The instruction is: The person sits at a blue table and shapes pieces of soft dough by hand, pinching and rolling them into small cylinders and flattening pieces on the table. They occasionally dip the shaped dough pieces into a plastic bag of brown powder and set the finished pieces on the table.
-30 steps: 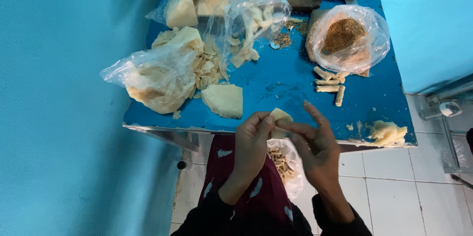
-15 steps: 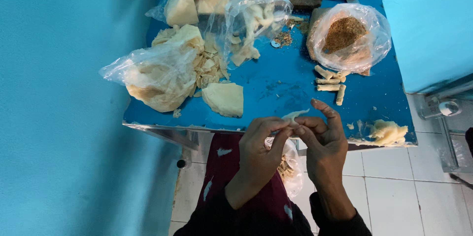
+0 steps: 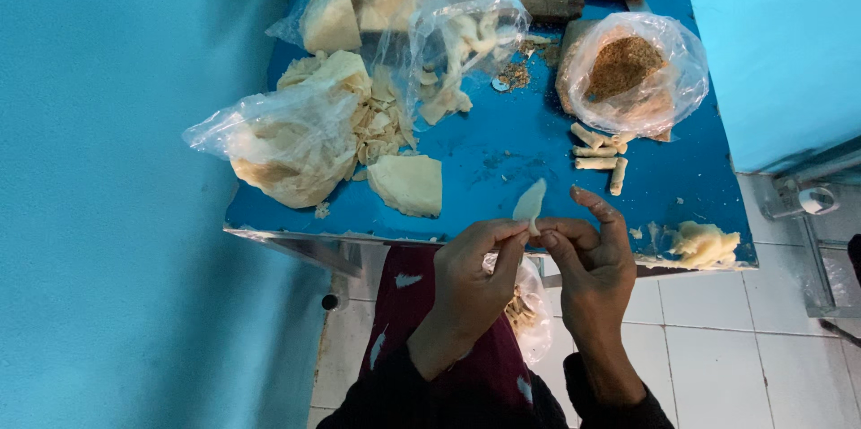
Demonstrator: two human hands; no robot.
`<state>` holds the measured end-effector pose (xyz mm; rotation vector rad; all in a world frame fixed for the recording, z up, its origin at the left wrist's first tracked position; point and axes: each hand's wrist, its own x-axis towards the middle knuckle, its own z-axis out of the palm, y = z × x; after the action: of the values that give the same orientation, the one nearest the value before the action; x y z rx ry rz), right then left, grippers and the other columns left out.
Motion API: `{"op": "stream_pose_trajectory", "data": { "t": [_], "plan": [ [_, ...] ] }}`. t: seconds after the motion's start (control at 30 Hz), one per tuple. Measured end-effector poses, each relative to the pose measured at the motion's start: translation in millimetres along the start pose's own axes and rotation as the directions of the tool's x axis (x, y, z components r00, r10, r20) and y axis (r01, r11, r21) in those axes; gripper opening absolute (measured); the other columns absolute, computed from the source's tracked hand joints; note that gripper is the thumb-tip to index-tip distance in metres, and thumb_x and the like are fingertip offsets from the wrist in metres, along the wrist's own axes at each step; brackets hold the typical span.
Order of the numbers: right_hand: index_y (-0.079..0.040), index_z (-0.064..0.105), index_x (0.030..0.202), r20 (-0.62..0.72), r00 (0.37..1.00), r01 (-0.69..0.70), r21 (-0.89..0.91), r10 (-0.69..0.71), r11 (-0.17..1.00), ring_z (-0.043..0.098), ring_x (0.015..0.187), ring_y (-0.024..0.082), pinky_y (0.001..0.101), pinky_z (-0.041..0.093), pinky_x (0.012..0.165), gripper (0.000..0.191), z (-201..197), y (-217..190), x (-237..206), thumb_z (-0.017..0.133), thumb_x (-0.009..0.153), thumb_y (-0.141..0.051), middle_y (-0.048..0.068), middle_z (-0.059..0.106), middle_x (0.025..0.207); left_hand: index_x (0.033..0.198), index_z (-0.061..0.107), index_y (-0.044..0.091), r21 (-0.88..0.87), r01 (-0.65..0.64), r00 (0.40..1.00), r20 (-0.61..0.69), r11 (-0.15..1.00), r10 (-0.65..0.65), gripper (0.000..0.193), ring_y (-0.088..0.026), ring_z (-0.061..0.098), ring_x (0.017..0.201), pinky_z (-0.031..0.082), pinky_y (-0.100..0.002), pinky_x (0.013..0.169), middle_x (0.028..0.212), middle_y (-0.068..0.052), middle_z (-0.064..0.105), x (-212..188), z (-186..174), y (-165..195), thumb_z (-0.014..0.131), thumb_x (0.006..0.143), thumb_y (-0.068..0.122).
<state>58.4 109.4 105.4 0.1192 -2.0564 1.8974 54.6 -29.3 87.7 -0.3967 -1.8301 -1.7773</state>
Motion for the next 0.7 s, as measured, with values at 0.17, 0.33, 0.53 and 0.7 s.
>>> {"op": "stream_pose_trajectory", "data": {
  "t": [0.17, 0.33, 0.53, 0.7],
  "plan": [
    [-0.003, 0.044, 0.144, 0.022, 1.000, 0.009, 0.048, -0.010, 0.999, 0.072, 0.103, 0.018, 0.0329, 0.063, 0.089, 0.056, 0, 2, -3, 0.064, 0.094, 0.012, 0.018, 0.073, 0.107, 0.108, 0.071, 0.000, 0.019, -0.030, 0.999, -0.012, 0.999, 0.030, 0.012, -0.021, 0.079, 0.089, 0.065, -0.029, 0.075, 0.100, -0.013, 0.077, 0, 1, -1, 0.074, 0.097, 0.002],
    [-0.003, 0.042, 0.143, -0.009, 0.999, 0.048, -0.004, -0.048, 0.999, 0.072, 0.100, 0.018, 0.0329, 0.063, 0.086, 0.056, 1, 7, -4, 0.064, 0.094, 0.012, 0.016, 0.071, 0.105, 0.110, 0.072, 0.000, 0.077, -0.055, 0.998, 0.038, 0.996, 0.052, 0.014, -0.022, 0.079, 0.089, 0.064, -0.030, 0.075, 0.101, -0.013, 0.077, -1, 1, 2, 0.074, 0.097, 0.004],
    [-0.002, 0.037, 0.144, -0.006, 0.996, 0.086, -0.052, -0.086, 0.995, 0.072, 0.100, 0.019, 0.0337, 0.064, 0.087, 0.054, -2, 11, -4, 0.062, 0.098, 0.010, 0.018, 0.070, 0.105, 0.112, 0.071, 0.000, 0.035, -0.030, 0.996, 0.085, 0.999, 0.027, 0.016, -0.021, 0.080, 0.090, 0.065, -0.029, 0.075, 0.103, -0.014, 0.078, -1, -1, 3, 0.073, 0.098, 0.006],
    [-0.002, 0.037, 0.143, 0.004, 0.997, 0.081, -0.058, -0.081, 0.995, 0.072, 0.095, 0.019, 0.0341, 0.065, 0.085, 0.054, -4, 15, -5, 0.062, 0.098, 0.009, 0.019, 0.070, 0.102, 0.112, 0.071, 0.000, 0.031, -0.018, 0.996, 0.088, 0.999, 0.015, 0.013, -0.020, 0.080, 0.087, 0.065, -0.027, 0.072, 0.101, -0.014, 0.078, -2, -1, -2, 0.071, 0.100, 0.006]
  ]
}}
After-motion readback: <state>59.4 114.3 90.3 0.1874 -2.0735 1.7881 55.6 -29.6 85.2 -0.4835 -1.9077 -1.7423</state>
